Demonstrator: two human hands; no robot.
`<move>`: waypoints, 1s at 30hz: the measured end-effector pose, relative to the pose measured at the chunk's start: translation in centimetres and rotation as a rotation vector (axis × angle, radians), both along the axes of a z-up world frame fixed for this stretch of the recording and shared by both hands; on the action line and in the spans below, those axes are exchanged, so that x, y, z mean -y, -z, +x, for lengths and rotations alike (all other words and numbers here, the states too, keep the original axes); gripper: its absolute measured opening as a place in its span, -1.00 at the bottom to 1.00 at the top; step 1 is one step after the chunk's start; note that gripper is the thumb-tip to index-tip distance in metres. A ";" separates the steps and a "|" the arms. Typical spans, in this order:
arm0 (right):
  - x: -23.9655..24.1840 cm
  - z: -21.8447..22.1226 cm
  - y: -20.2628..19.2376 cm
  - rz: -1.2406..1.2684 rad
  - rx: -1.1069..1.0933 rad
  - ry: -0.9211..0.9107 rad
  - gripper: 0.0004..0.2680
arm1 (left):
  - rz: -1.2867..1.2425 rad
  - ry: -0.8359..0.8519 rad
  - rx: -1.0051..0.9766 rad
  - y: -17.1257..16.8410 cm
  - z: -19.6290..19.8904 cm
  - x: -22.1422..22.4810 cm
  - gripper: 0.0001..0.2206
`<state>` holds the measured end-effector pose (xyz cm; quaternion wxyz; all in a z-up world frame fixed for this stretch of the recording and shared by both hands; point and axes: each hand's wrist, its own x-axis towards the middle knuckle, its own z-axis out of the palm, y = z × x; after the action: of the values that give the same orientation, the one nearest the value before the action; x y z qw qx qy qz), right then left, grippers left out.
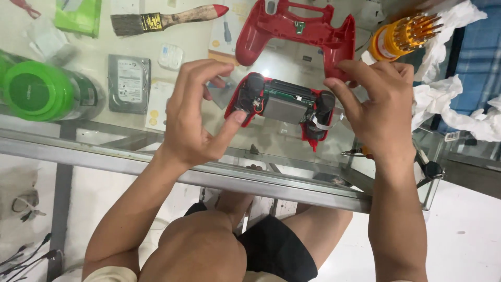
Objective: Disassembling and inspecting the internal components of a game controller for repair
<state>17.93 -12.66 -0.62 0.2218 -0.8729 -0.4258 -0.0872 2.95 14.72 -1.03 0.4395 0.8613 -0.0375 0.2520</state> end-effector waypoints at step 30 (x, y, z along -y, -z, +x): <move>-1.5 -1.4 -5.8 0.116 -0.510 -0.085 -0.85 | 0.093 0.158 -0.069 1.0 0.2 0.5 -0.48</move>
<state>16.50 -11.19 5.22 0.3749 -0.8339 -0.3866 0.1208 3.19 14.21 -2.07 0.4188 0.8833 -0.1016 0.1848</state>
